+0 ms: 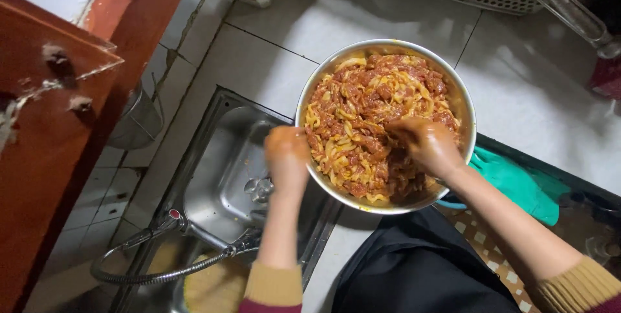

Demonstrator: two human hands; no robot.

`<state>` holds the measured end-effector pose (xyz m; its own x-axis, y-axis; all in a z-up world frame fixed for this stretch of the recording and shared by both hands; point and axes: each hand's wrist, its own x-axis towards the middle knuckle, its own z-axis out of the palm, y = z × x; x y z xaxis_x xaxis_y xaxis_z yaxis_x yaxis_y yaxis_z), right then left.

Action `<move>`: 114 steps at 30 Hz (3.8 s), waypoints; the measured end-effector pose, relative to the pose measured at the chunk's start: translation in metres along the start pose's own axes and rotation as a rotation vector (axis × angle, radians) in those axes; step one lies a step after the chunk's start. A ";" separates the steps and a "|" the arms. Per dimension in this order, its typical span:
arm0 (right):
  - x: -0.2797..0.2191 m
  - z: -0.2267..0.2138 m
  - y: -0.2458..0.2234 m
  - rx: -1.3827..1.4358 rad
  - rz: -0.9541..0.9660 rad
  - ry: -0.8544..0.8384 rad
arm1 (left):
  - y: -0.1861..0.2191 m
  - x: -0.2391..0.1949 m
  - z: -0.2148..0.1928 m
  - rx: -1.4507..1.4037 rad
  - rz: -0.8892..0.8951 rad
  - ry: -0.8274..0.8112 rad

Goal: Mixing sliced meat with onions and seasonings in a large metal bowl using hands to ensure even distribution.

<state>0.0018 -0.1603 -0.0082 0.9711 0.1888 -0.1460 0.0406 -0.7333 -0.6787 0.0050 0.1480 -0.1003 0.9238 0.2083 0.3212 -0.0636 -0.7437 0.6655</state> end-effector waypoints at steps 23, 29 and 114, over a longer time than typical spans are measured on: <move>-0.029 -0.010 0.050 0.266 0.177 -0.154 | 0.178 0.019 -0.030 -0.756 -0.472 -0.399; -0.035 0.006 0.082 -0.004 0.224 -0.133 | 0.208 0.015 0.022 -0.312 -0.094 -0.472; -0.019 0.030 0.089 -0.065 0.110 0.026 | 0.121 -0.048 0.029 0.025 0.354 -0.651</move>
<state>-0.0202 -0.2097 -0.0879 0.9762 0.0888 -0.1978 -0.0521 -0.7894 -0.6117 -0.0367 0.0300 -0.0547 0.8869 -0.4599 0.0438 -0.3978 -0.7123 0.5783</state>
